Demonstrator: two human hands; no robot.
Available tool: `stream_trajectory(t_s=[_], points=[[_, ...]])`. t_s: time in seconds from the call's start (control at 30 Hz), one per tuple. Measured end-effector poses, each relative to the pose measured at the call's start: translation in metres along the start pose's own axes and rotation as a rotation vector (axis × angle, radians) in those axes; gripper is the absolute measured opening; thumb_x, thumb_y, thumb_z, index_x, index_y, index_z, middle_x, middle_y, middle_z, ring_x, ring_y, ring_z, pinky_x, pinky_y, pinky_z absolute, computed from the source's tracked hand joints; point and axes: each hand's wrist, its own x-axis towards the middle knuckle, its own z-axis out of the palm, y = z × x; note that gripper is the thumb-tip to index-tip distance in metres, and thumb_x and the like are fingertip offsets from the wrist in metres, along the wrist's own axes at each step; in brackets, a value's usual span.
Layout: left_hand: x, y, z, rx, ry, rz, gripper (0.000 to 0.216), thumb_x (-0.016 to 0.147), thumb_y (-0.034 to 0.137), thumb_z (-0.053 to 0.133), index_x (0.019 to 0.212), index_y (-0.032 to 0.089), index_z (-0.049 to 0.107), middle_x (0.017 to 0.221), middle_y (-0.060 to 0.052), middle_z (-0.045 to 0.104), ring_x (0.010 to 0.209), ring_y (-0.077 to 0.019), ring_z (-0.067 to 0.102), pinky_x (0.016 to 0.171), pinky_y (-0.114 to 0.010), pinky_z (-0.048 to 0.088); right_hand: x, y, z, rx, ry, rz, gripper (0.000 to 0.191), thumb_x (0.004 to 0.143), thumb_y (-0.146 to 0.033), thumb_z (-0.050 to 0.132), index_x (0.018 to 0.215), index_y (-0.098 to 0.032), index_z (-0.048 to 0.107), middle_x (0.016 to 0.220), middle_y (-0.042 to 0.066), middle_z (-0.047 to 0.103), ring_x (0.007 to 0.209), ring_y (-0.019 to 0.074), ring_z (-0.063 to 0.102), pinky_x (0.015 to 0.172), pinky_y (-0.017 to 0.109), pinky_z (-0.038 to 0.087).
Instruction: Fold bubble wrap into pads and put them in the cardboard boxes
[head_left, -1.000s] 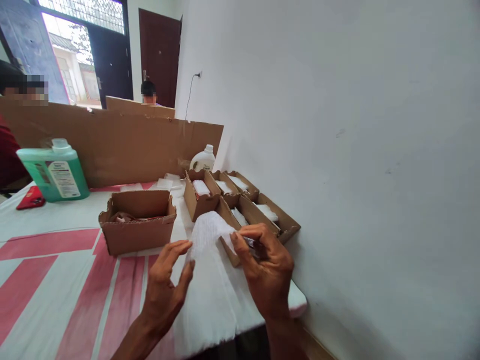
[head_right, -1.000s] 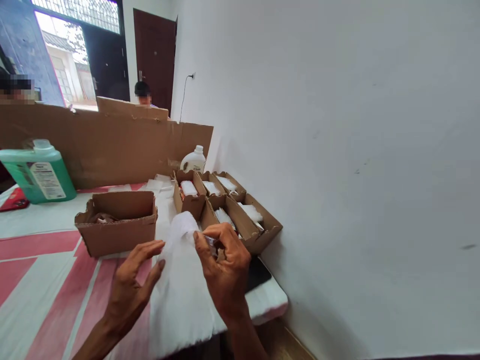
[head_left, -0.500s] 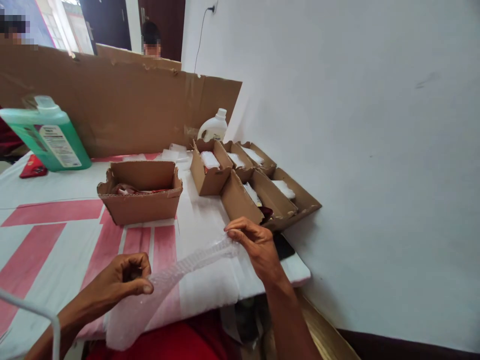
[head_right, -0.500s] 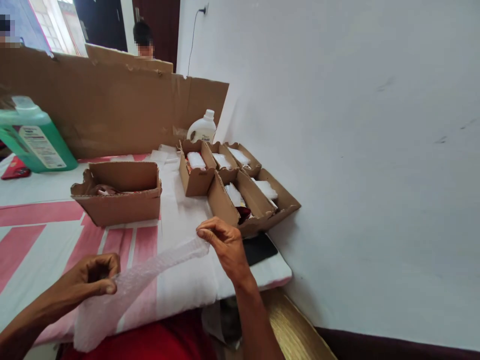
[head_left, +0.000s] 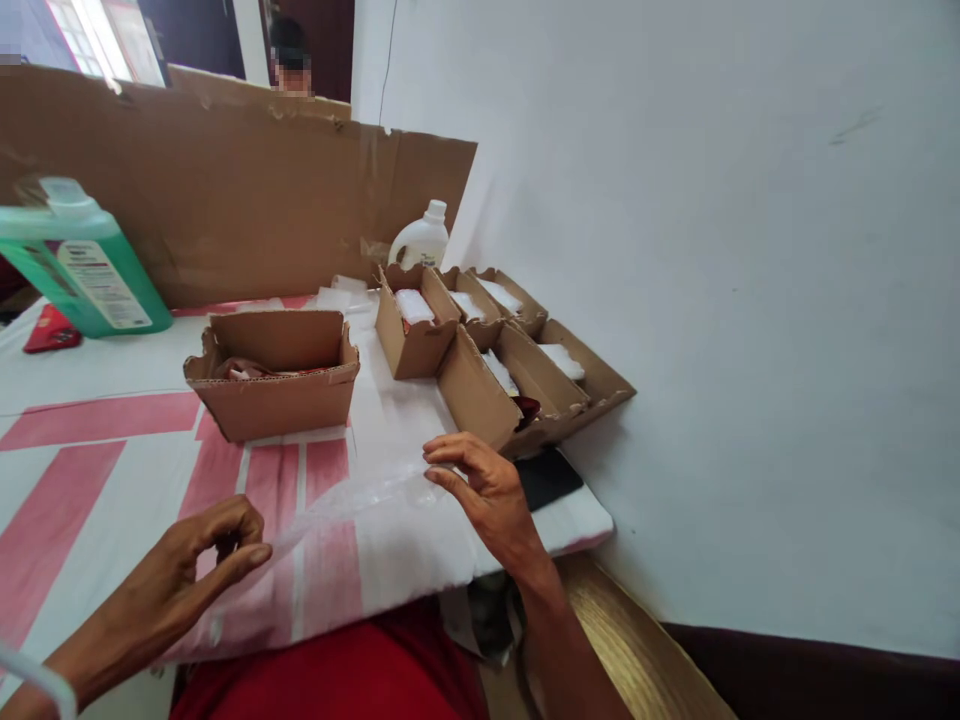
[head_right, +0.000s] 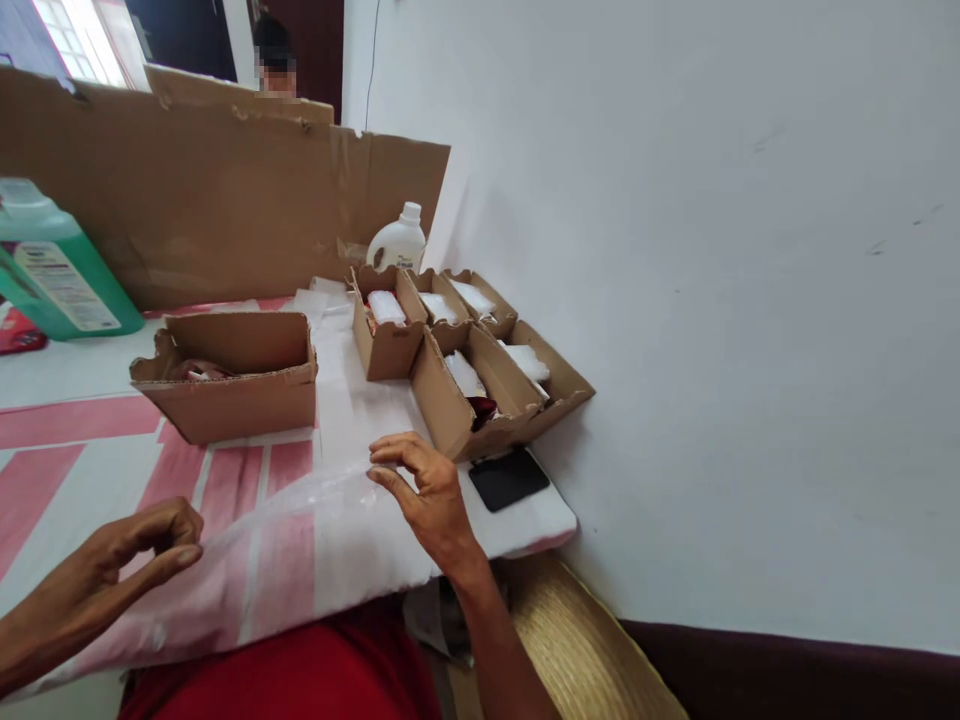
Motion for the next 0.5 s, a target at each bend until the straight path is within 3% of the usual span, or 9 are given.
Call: stream_trajectory(t_s=[0.13, 0.23, 0.4, 0.5], points=[[0.0, 0.001, -0.004, 0.103, 0.022, 0.032, 0.038, 0.087, 0.054, 0.062, 0.068, 0.022, 0.054, 0.063, 0.004, 0.055, 0.058, -0.0117, 0.051, 0.055, -0.021, 0.042, -0.003, 0.003, 0.005, -0.187, -0.075, -0.075, 0.011, 0.089, -0.018, 0.067, 0.096, -0.025, 0.073, 0.104, 0.007, 0.072, 0.1, 0.0224, 0.068, 0.091, 0.037, 0.054], [0.0, -0.002, -0.01, 0.145, 0.045, 0.074, 0.04, 0.085, 0.058, 0.063, 0.066, 0.023, 0.055, 0.061, 0.005, 0.055, 0.054, -0.0107, 0.051, 0.052, -0.019, 0.041, -0.005, 0.004, 0.008, -0.212, -0.12, -0.084, 0.014, 0.09, -0.014, 0.061, 0.088, -0.024, 0.071, 0.095, 0.005, 0.07, 0.093, 0.0215, 0.067, 0.085, 0.035, 0.052], [-0.006, -0.012, -0.017, 0.293, 0.218, 0.22, 0.033, 0.086, 0.054, 0.065, 0.073, 0.025, 0.058, 0.066, 0.004, 0.06, 0.053, -0.0109, 0.054, 0.046, -0.021, 0.039, -0.009, 0.01, 0.014, -0.095, -0.114, 0.178, 0.01, 0.093, -0.029, 0.063, 0.087, -0.022, 0.065, 0.087, 0.003, 0.069, 0.084, 0.0199, 0.064, 0.079, 0.033, 0.048], [-0.009, -0.008, -0.004, 0.442, 0.381, 0.343, 0.025, 0.088, 0.049, 0.068, 0.093, 0.024, 0.064, 0.087, 0.0, 0.068, 0.074, -0.0143, 0.066, 0.066, -0.024, 0.051, -0.015, 0.017, 0.025, -0.012, -0.127, 0.325, 0.02, 0.093, -0.038, 0.064, 0.082, -0.021, 0.062, 0.077, -0.001, 0.063, 0.072, 0.0161, 0.058, 0.068, 0.027, 0.043]])
